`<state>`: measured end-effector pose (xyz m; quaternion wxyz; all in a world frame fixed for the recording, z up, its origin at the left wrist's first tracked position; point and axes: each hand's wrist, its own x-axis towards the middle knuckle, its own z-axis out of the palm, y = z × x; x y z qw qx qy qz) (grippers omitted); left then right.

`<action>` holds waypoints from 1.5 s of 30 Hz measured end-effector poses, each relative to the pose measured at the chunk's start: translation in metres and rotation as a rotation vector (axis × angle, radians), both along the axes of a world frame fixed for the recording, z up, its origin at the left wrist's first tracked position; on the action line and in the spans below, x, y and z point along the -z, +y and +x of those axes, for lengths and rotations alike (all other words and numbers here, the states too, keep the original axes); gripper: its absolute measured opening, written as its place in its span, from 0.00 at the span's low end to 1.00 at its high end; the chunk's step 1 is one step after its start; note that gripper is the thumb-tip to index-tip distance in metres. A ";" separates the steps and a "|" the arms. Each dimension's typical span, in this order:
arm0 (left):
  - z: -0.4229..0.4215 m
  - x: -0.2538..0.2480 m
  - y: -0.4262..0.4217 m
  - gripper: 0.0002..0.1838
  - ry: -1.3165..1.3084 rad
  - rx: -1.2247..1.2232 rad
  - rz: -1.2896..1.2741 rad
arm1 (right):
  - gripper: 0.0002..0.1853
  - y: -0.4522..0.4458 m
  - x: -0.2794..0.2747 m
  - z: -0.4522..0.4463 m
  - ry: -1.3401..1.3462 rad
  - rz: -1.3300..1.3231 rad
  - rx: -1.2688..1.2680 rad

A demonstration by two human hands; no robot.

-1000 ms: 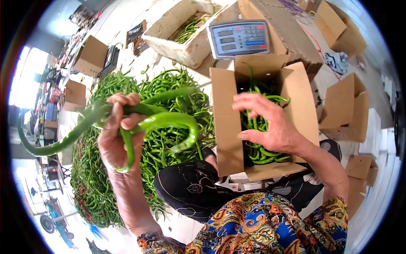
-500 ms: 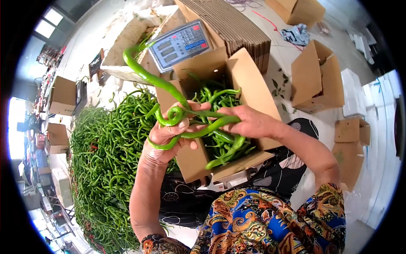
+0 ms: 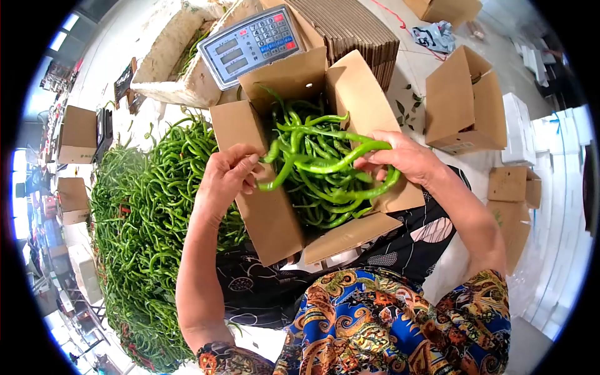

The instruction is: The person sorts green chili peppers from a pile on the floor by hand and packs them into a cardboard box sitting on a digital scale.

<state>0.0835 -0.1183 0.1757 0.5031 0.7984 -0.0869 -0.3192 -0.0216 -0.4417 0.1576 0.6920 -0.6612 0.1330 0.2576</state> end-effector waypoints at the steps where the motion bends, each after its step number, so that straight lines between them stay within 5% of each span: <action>1: -0.001 0.005 0.000 0.15 -0.032 0.015 -0.005 | 0.20 -0.002 0.001 -0.004 0.070 0.049 -0.002; 4: -0.003 0.017 0.002 0.16 -0.166 0.049 0.010 | 0.16 0.005 0.004 -0.008 0.086 0.184 0.092; 7: -0.008 0.017 -0.002 0.15 -0.335 0.097 0.069 | 0.14 0.011 0.015 -0.006 -0.006 -0.005 0.060; 10: -0.014 0.011 -0.005 0.15 -0.157 0.262 0.159 | 0.13 0.013 0.007 -0.004 0.011 0.055 0.086; 15: -0.011 0.000 0.005 0.13 0.333 -0.155 -0.617 | 0.14 0.010 -0.030 0.005 0.098 0.409 0.118; 18: -0.012 -0.011 -0.007 0.21 0.188 -0.272 -0.677 | 0.16 0.007 -0.034 0.024 -0.041 0.455 0.084; 22: -0.008 -0.007 -0.004 0.24 -0.031 -0.202 -0.282 | 0.20 0.025 0.001 0.078 -0.177 0.207 0.305; 23: -0.005 -0.006 0.000 0.24 -0.035 -0.172 -0.235 | 0.24 0.010 0.023 0.091 -0.267 -0.204 0.187; 26: -0.003 0.002 0.009 0.22 -0.195 -0.057 -0.049 | 0.27 0.015 0.035 0.093 -0.360 -0.404 0.120; 27: -0.006 0.006 0.011 0.21 -0.271 -0.011 0.023 | 0.26 0.021 0.018 0.084 -0.211 -0.479 0.051; 30: -0.026 0.030 0.000 0.20 -0.948 0.194 0.375 | 0.28 0.017 0.048 0.077 -0.740 -1.091 -0.251; 32: -0.040 0.037 -0.018 0.21 -1.017 0.323 0.521 | 0.24 0.029 0.053 0.076 -0.630 -1.277 -0.289; 34: -0.046 0.049 -0.027 0.17 -1.049 0.448 0.687 | 0.18 0.036 0.045 0.088 -0.391 -1.268 -0.459; 36: -0.046 0.055 -0.030 0.11 -1.024 0.494 0.686 | 0.14 0.034 0.051 0.094 -0.472 -1.117 -0.396; 40: -0.059 0.038 -0.030 0.07 -0.965 0.449 0.480 | 0.12 0.016 0.031 0.111 -0.351 -0.790 -0.277; 45: -0.077 0.002 -0.021 0.08 -0.912 0.397 0.351 | 0.10 -0.014 0.016 0.118 -0.616 -0.879 -0.333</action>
